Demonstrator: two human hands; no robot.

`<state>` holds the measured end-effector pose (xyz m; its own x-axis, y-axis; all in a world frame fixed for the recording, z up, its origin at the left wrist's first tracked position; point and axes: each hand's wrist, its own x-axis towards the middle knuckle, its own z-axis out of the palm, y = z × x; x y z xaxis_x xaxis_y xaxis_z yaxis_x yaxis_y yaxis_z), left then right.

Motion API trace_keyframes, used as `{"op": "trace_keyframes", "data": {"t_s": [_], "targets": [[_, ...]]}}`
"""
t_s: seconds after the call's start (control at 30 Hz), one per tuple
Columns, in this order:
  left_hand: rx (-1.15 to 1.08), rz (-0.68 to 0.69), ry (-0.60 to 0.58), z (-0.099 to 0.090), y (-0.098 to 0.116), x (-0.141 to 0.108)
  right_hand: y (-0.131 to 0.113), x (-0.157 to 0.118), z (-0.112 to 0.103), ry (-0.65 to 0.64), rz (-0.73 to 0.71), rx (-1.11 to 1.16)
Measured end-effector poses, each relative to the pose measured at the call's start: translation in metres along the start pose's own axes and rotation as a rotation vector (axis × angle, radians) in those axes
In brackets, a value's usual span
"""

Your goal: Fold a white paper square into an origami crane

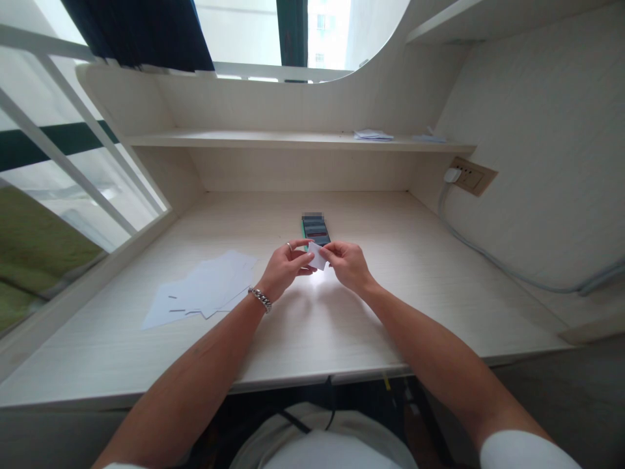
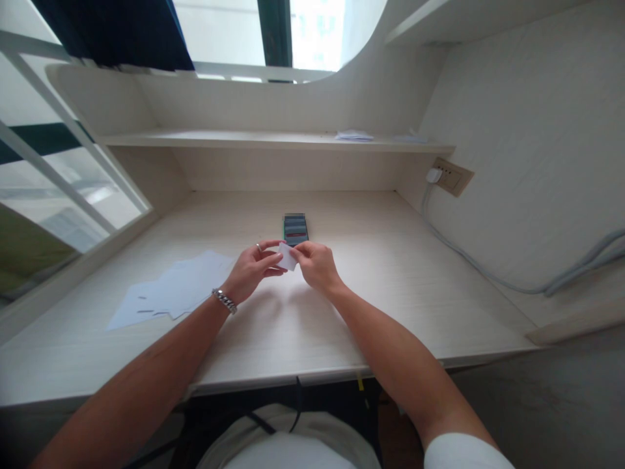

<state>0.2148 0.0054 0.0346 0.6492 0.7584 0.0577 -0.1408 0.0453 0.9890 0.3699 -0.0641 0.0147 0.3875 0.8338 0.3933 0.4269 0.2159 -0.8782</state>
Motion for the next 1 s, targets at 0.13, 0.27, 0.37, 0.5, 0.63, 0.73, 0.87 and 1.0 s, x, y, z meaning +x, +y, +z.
{"op": "trace_keyframes", "data": {"t_s": [0.13, 0.27, 0.37, 0.5, 0.63, 0.73, 0.87, 1.0], "targets": [[-0.055, 0.017, -0.032, -0.0016, -0.0002, 0.0004, 0.0011, -0.0005, 0.0003, -0.020, -0.032, -0.010], [-0.075, 0.002, -0.010, -0.0030, -0.0010, 0.0020, -0.0001, -0.0008, 0.0000, -0.033, -0.018, 0.032], [-0.090, -0.009, 0.008, -0.0035, -0.0017, 0.0031, -0.0011, -0.0004, 0.0008, -0.037, -0.011, 0.114], [-0.067, -0.003, 0.005, -0.0037, -0.0028, 0.0035, 0.0025, 0.0020, 0.0030, -0.039, 0.018, 0.270], [-0.011, -0.002, -0.003, -0.0034, -0.0027, 0.0020, 0.0072, 0.0038, 0.0032, -0.063, -0.001, 0.320], [0.048, 0.017, -0.056, -0.0033, -0.0017, 0.0008, 0.0073, 0.0033, 0.0027, -0.110, 0.036, 0.346], [0.091, 0.066, -0.100, -0.0034, -0.0022, 0.0021, 0.0064, 0.0037, 0.0023, -0.104, 0.051, 0.363], [0.053, 0.123, 0.017, -0.0045, -0.0052, 0.0061, 0.0050, 0.0062, -0.0001, -0.081, 0.121, 0.366]]}}
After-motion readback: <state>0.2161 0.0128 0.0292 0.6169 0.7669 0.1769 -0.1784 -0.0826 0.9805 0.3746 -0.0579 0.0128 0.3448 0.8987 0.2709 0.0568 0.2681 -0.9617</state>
